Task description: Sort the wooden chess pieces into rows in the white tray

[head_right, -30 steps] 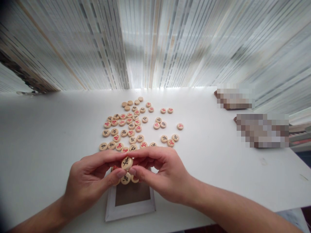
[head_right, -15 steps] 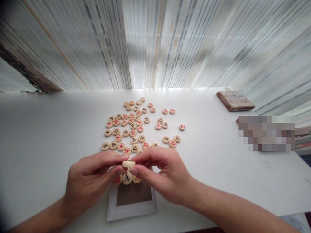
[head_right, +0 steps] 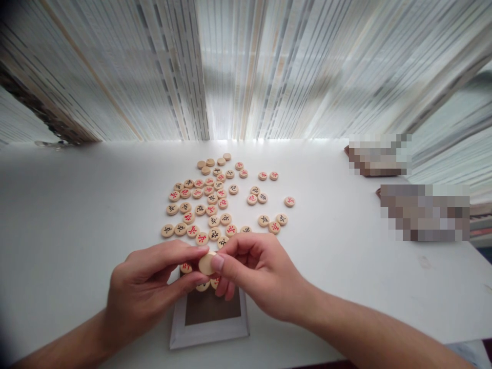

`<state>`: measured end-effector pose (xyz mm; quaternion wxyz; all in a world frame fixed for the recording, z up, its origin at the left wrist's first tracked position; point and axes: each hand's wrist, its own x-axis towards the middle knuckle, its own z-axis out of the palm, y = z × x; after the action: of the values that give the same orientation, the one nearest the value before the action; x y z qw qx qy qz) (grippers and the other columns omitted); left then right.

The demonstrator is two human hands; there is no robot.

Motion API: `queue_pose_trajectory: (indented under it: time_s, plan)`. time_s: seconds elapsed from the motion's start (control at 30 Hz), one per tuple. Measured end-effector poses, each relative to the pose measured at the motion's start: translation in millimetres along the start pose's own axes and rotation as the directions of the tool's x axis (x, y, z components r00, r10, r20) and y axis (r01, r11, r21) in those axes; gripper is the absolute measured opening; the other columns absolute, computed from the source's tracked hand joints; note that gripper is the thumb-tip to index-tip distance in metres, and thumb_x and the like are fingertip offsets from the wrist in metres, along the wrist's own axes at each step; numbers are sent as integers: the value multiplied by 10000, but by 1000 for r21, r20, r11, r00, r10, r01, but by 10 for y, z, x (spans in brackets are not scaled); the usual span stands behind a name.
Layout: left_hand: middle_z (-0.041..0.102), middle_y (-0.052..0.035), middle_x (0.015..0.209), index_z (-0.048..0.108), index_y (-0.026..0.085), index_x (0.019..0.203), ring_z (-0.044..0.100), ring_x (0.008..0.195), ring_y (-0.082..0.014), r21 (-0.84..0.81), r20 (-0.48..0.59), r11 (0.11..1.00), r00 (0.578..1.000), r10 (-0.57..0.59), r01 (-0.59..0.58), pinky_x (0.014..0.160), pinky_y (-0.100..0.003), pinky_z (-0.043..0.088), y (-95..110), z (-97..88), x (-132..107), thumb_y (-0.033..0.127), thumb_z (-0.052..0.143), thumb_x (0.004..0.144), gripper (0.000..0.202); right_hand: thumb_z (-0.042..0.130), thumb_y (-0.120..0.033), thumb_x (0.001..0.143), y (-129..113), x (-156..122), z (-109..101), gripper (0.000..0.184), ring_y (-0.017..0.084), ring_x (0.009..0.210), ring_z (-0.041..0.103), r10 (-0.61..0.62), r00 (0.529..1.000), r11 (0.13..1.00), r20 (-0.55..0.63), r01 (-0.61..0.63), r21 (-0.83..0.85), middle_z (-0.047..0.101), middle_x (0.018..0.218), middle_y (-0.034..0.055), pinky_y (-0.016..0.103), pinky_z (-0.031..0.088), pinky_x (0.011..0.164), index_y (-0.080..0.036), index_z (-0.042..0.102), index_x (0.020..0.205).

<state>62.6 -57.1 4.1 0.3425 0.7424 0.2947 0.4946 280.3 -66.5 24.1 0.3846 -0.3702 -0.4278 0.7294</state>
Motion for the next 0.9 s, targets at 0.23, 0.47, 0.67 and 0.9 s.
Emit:
queue_pose_trajectory:
  time_s: [0.23,0.47,0.67,0.9]
  plan:
    - [836,-19,903,821,183,1176,764,779,-110,-14,29,1000,1000,-10,10,764,-181,607,18,-5,5,137,853,919,263,1009,-319,747,-6,-1,29,350,92,559,677,119,993,992,6,-120,48,745,651,19,149,558,535,-134,717,804]
    - [844,-25,929,817,180,1180,762,772,-110,10,54,1000,998,7,-7,766,-179,610,33,-4,6,82,850,899,299,1027,-316,712,12,-5,15,404,88,519,646,173,985,985,11,-173,16,704,602,-2,132,510,478,-142,673,798]
    - [844,-36,902,824,197,1156,766,740,-134,15,50,1000,999,-21,20,716,-215,617,41,14,9,74,856,880,304,1005,-349,744,18,-26,29,372,93,517,636,120,993,992,-5,-121,-27,673,616,-17,151,501,477,-145,702,812]
    - [813,-35,839,824,191,1145,737,699,-139,-26,51,999,998,-43,45,656,-226,597,52,12,38,57,815,861,314,878,-460,894,-12,-29,33,373,100,521,627,46,999,994,11,-45,-104,682,647,9,180,503,488,-137,723,789]
